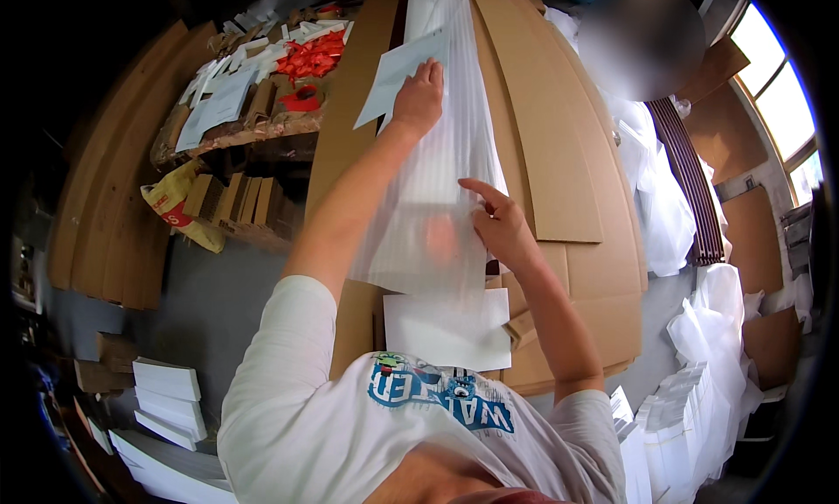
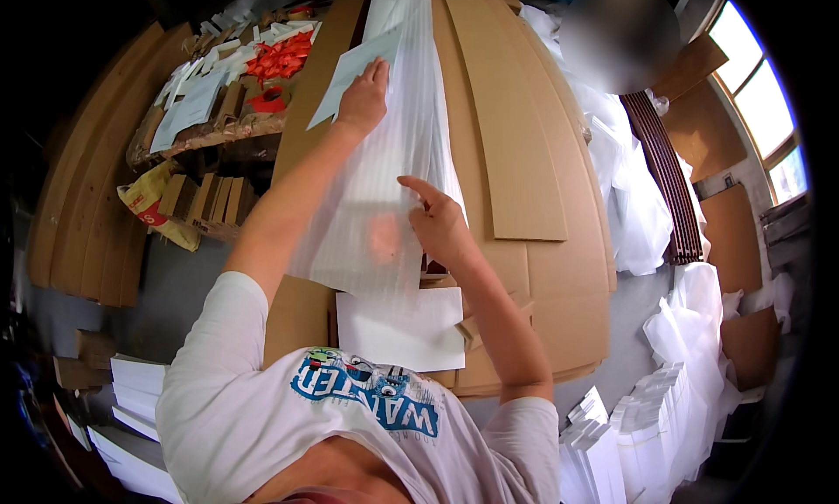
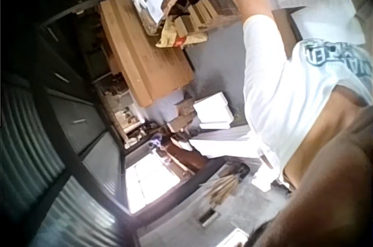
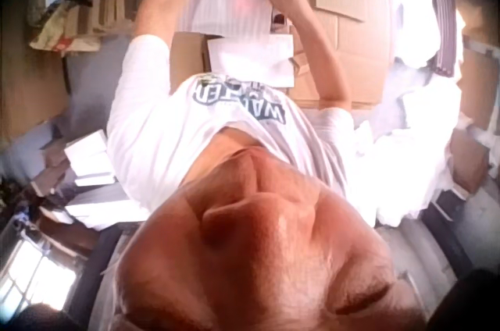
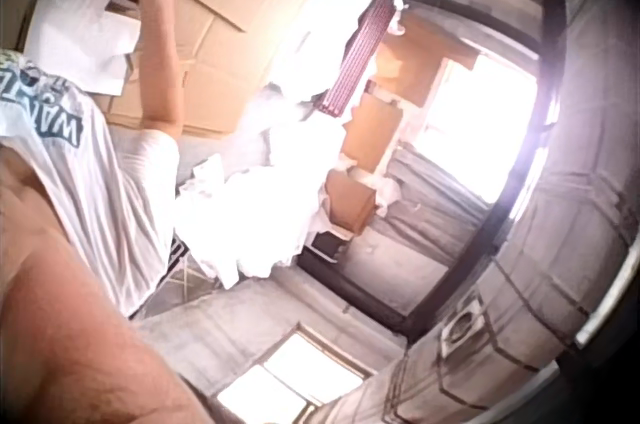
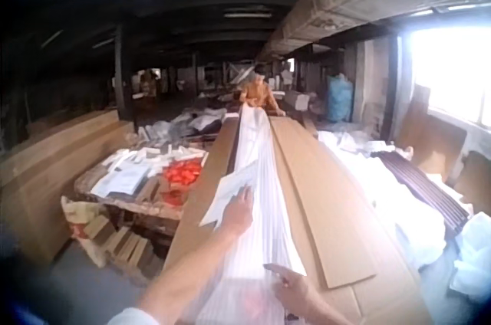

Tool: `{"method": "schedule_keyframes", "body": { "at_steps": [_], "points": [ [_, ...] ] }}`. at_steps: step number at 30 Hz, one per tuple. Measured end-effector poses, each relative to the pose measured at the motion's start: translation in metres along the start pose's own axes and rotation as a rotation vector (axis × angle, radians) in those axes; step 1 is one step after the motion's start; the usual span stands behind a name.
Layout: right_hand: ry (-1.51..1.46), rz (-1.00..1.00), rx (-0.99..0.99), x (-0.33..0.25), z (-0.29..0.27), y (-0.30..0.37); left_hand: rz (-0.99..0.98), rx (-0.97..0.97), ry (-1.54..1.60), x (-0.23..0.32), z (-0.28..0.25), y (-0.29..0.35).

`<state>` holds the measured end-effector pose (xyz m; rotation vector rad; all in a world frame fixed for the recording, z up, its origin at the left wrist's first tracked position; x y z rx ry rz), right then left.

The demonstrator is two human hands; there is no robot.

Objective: The person packs a wooden slatted headboard by placing it on a large cardboard sheet, adding corrugated cardboard and white foam pieces for cushioning, and wrapping the assembly with bubble wrap and paper. The person then secures the package with red tape and places it on the floor.

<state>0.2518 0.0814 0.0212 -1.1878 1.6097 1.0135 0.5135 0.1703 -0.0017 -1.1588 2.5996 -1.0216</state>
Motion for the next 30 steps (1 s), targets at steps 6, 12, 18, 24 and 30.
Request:
{"method": "schedule_keyframes", "body": {
  "at_steps": [6,12,18,24,30],
  "points": [
    [0.110,0.075,0.014,0.004,0.004,0.004,0.264,0.219,-0.190,0.017,-0.004,-0.029],
    [0.163,-0.005,0.022,0.024,0.001,-0.001,0.144,-0.641,-0.150,0.062,0.028,-0.015],
    [0.129,0.108,-0.019,0.026,-0.022,0.011,-0.284,-0.165,0.400,0.034,-0.003,-0.049],
    [0.083,0.098,-0.030,0.030,-0.015,0.012,-0.869,0.100,0.076,-0.175,-0.001,-0.026],
    [0.174,0.032,0.019,0.033,-0.009,0.008,-0.368,-0.172,0.229,-0.158,0.049,-0.034]
  ]
}}
Point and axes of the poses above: each hand's wrist, its own y-axis away from the middle knuckle, its own z-axis out of the palm, x = y × z, the point moved 1 cm from there along -y, towards the middle knuckle, and after that the axes turned 3 degrees about x, right-handed, at the moved point
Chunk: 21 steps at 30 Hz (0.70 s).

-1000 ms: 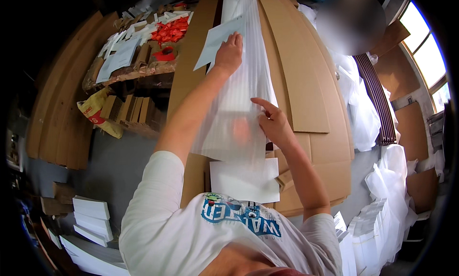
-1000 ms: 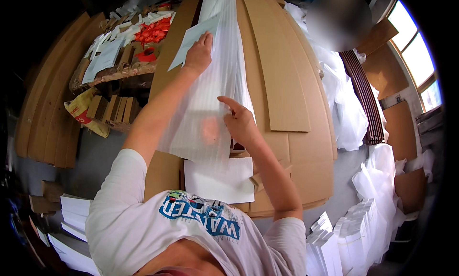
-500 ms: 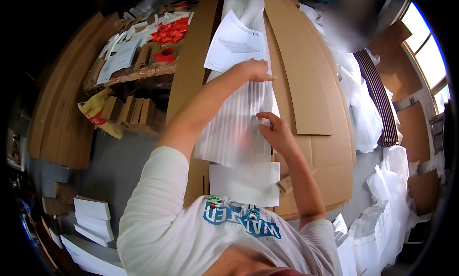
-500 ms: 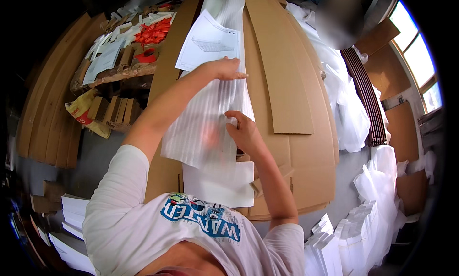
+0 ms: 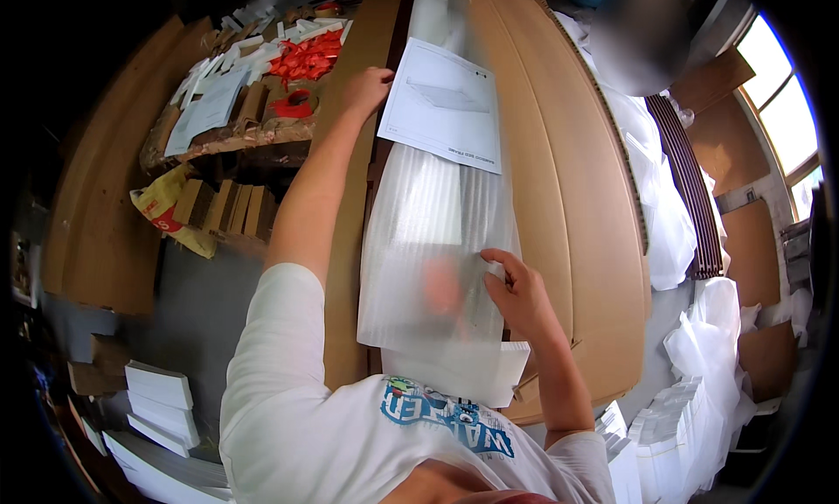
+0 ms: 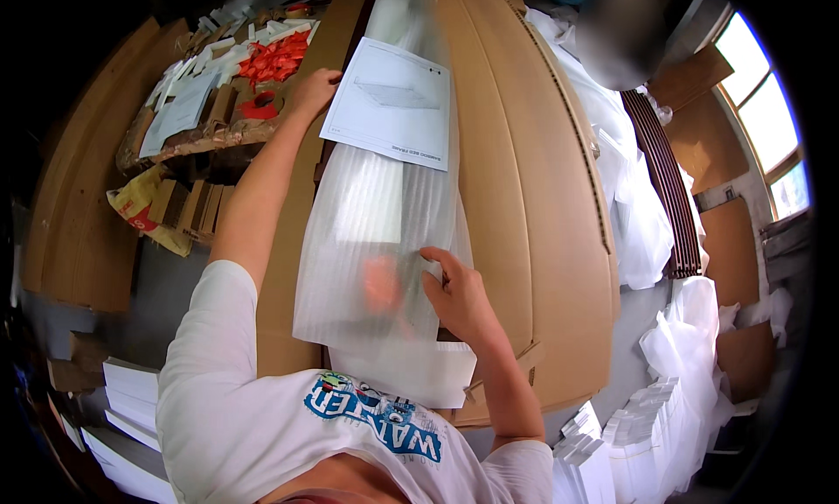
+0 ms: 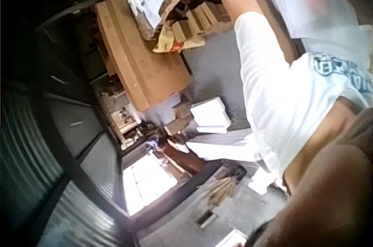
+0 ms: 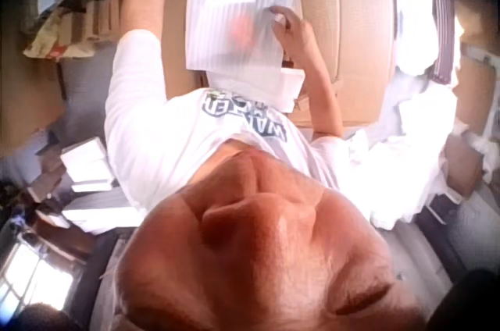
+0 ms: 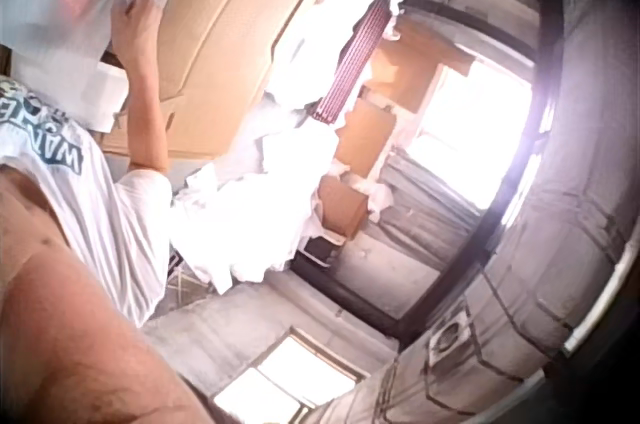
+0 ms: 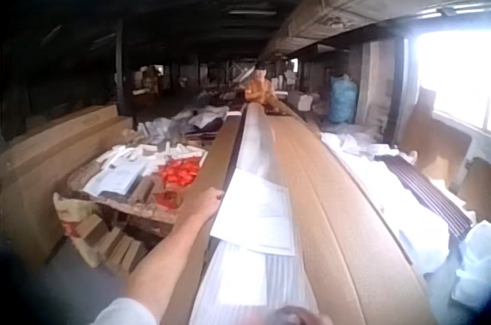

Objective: The person packs a wooden slatted headboard by placing it on a large cardboard sheet, adding corrugated cardboard and white foam pieces for cushioning, and wrapping the assembly with bubble wrap and paper. The person then secures the package with red tape and places it on the floor.

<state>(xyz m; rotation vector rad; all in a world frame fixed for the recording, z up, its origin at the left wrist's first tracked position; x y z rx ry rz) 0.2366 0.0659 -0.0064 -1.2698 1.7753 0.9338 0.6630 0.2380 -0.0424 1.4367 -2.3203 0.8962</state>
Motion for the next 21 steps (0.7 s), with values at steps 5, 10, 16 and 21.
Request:
{"method": "schedule_keyframes", "body": {
  "at_steps": [5,10,16,21],
  "points": [
    [0.072,0.066,0.021,-0.010,0.004,0.003,-0.007,-0.148,-0.128,0.040,0.009,-0.011],
    [0.061,0.028,0.042,-0.008,0.001,0.003,0.242,-0.003,-0.311,0.038,0.011,-0.008],
    [-0.154,0.017,0.060,0.022,-0.018,-0.006,-0.510,-0.201,0.680,-0.080,0.006,-0.007],
    [-0.511,0.052,0.015,0.068,-0.041,-0.033,-0.461,-0.043,1.043,-0.050,0.038,0.011]
  ]
}}
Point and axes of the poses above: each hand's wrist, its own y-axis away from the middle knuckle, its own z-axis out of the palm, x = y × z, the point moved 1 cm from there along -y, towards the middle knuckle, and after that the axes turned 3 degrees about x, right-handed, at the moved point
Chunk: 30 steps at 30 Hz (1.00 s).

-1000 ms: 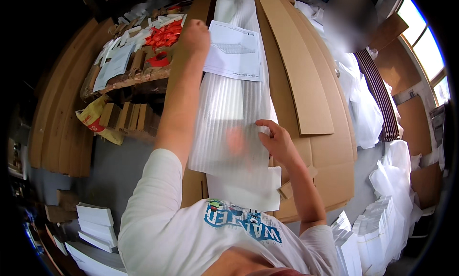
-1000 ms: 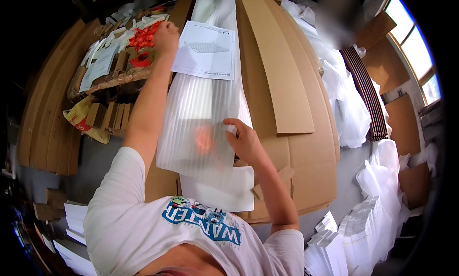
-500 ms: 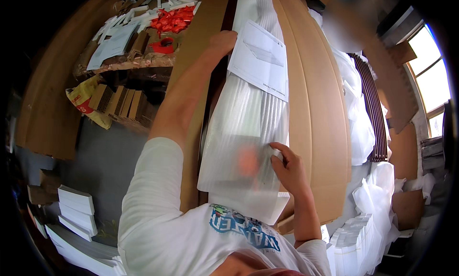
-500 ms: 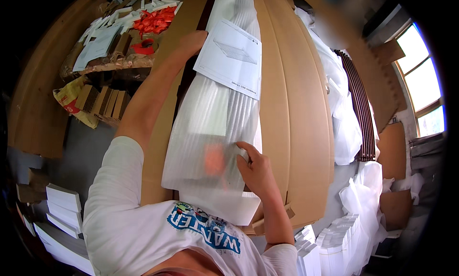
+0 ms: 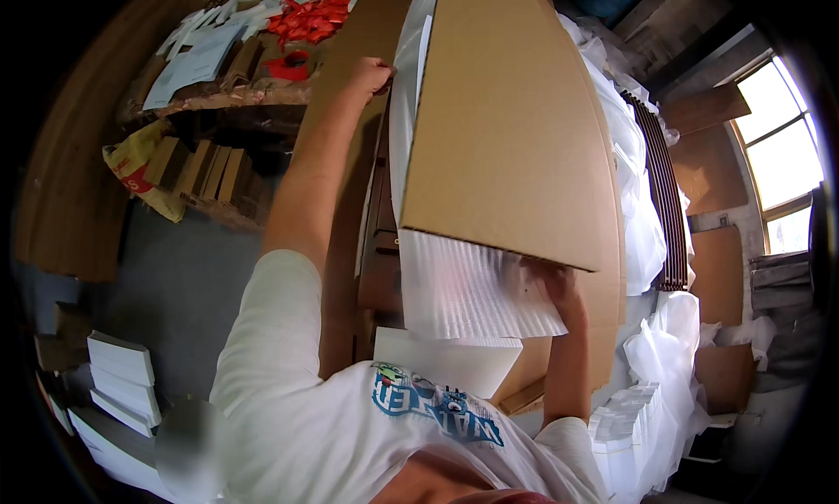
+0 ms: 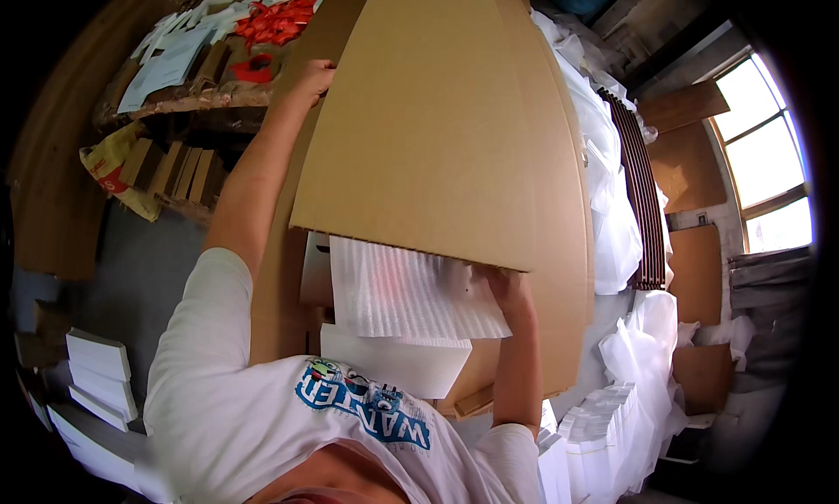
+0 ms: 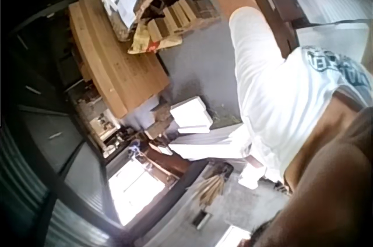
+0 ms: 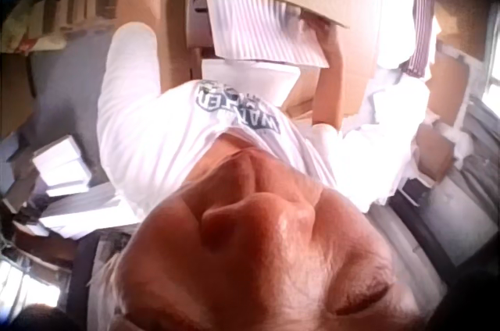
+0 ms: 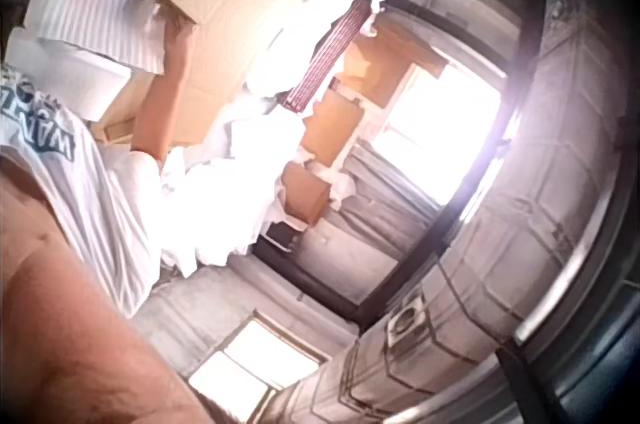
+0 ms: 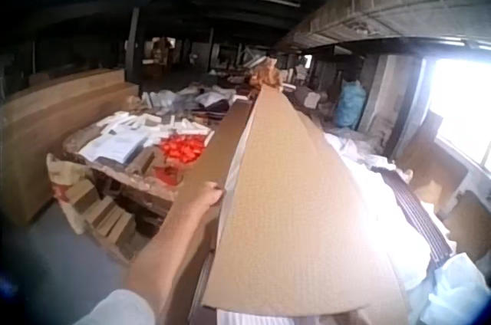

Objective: The person packs a wooden slatted headboard by placing it on a large cardboard sheet, adding corrugated cardboard and white foam pieces for cushioning, and wrapping the assembly with bubble wrap and paper. The person then secures the package with red tape and places it on the floor.

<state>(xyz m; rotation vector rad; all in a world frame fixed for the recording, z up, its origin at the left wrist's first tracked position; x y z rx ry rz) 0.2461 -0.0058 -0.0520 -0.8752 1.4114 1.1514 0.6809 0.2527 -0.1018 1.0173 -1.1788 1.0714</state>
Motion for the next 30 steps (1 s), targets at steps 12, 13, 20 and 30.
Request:
{"method": "schedule_keyframes", "body": {
  "at_steps": [12,13,20,30],
  "points": [
    [0.282,-0.050,0.220,0.006,0.056,0.072,0.029,0.093,0.008,0.022,-0.057,0.144],
    [0.318,-0.085,0.223,0.004,0.061,0.076,0.057,0.092,-0.093,0.037,-0.070,0.197],
    [0.462,-0.150,0.224,0.001,0.061,0.082,-0.174,-0.029,-0.164,0.034,-0.016,0.445],
    [0.474,-0.014,0.438,0.032,-0.036,0.145,-0.062,0.152,-0.215,-0.022,-0.012,0.494]
  ]
}}
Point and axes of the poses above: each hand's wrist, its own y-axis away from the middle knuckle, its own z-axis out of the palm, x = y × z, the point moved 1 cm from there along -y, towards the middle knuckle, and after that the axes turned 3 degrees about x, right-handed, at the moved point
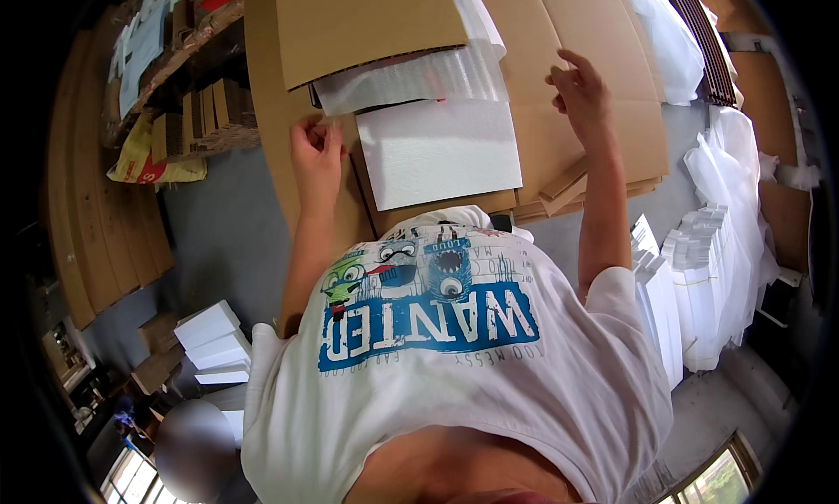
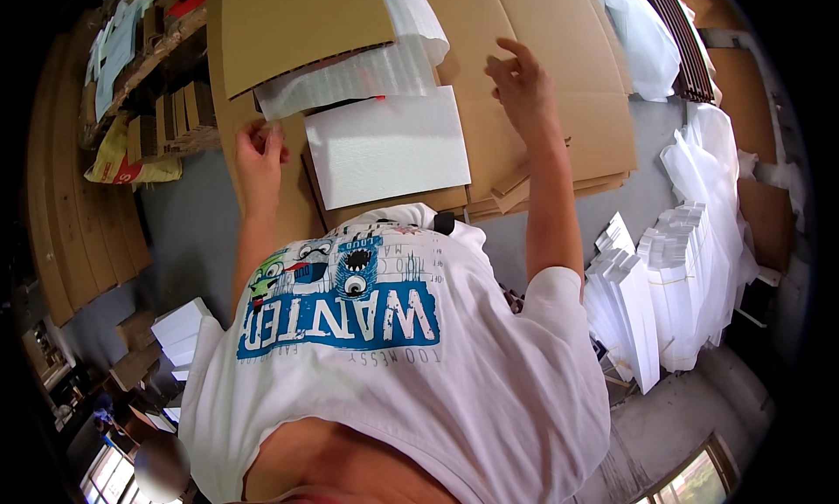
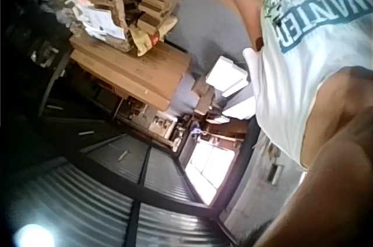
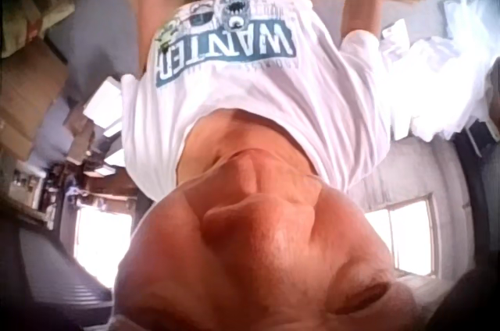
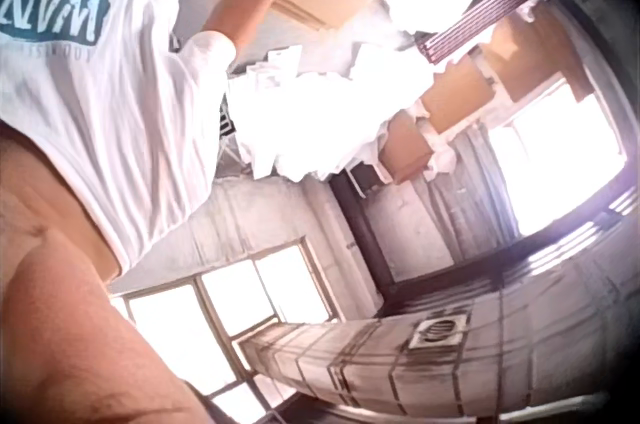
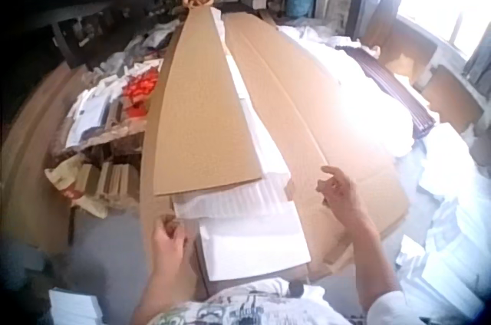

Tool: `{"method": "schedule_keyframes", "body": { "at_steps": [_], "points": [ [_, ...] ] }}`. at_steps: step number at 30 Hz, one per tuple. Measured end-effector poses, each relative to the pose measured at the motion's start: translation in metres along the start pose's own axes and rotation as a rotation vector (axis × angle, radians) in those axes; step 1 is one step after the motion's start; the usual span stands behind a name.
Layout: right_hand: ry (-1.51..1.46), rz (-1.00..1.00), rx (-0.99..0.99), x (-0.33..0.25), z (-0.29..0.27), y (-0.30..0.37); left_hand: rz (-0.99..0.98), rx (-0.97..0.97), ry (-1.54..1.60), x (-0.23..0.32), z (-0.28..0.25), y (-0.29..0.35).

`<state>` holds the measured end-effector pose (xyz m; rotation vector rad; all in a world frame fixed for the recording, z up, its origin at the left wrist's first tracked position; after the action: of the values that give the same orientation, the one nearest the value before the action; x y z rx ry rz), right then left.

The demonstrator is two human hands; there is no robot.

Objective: The person packs a wooden slatted headboard by placing it on a large cardboard sheet, adding corrugated cardboard and white foam pieces for cushioning, and wrapping the assembly with bubble wrap and paper. The person then secures the package with red tape and places it on the floor.

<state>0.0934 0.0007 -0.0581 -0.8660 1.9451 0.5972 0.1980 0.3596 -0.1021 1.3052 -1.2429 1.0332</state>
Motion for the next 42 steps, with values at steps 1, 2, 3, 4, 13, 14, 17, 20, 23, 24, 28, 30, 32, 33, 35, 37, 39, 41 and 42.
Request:
{"method": "schedule_keyframes", "body": {
  "at_steps": [1,2,3,4,13,14,17,20,23,24,28,30,32,33,35,37,39,41,42],
  "points": [
    [0.207,-0.040,0.091,0.030,-0.014,0.004,0.010,0.017,-0.046,-0.014,-0.004,0.009],
    [0.366,-0.078,0.166,0.054,-0.027,0.015,0.035,-0.020,-0.187,-0.025,-0.008,0.022],
    [0.522,-0.116,0.241,0.069,-0.037,0.030,0.061,-0.054,-0.329,-0.035,-0.012,0.037],
    [0.484,-0.068,0.221,0.077,-0.042,0.042,0.087,-0.084,-0.467,-0.041,-0.013,0.048],
    [0.113,-0.252,0.045,0.025,0.022,0.095,0.266,-0.264,-0.823,-0.056,-0.009,0.100],
    [0.062,-0.247,-0.050,0.007,0.032,0.104,0.242,-0.242,-0.817,-0.058,-0.016,0.096],
    [-0.292,-0.207,-0.400,-0.003,0.081,0.141,0.340,-0.023,-0.695,-0.068,-0.028,0.100],
    [-0.386,-0.014,-0.832,0.004,0.133,0.188,0.159,0.311,-0.508,-0.073,-0.045,0.138],
    [-0.103,-0.157,-1.392,0.045,0.185,0.233,-0.247,0.471,-0.500,-0.108,-0.093,0.256],
    [0.014,-0.088,-1.513,0.041,0.196,0.245,-0.351,0.502,-0.516,-0.127,-0.104,0.296],
    [0.052,-0.102,-1.702,-0.011,0.245,0.295,-0.852,0.884,-0.481,-0.227,-0.142,0.478],
    [0.085,-0.198,-1.712,-0.020,0.280,0.321,-1.090,1.010,-0.357,-0.256,-0.150,0.540],
    [0.183,-0.261,-1.760,-0.032,0.302,0.364,-1.130,1.228,-0.082,-0.263,-0.158,0.584],
    [0.222,-0.324,-1.778,-0.045,0.325,0.401,-1.160,1.279,0.047,-0.281,-0.172,0.601],
    [0.321,-0.394,-1.833,-0.050,0.364,0.452,-1.214,1.366,0.266,-0.313,-0.187,0.622],
    [0.452,-0.487,-1.901,-0.039,0.405,0.507,-1.188,1.462,0.372,-0.358,-0.203,0.629],
    [0.567,-0.552,-1.972,-0.051,0.436,0.579,-1.216,1.419,0.264,-0.395,-0.249,0.641],
    [0.619,-0.529,-2.059,-0.068,0.452,0.656,-1.255,1.454,0.233,-0.416,-0.283,0.659],
    [0.610,-0.508,-2.108,-0.069,0.463,0.671,-1.264,1.389,0.242,-0.411,-0.294,0.662]
  ]
}}
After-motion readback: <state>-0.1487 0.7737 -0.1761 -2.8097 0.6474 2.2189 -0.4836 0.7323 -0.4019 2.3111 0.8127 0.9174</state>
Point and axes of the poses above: each hand's wrist, its own y-axis away from the middle knuckle, its own z-axis out of the palm, x = y × z, the point moved 1 cm from there along -y, towards the middle knuckle, and after that the axes turned 3 degrees about x, right-handed, at the moved point
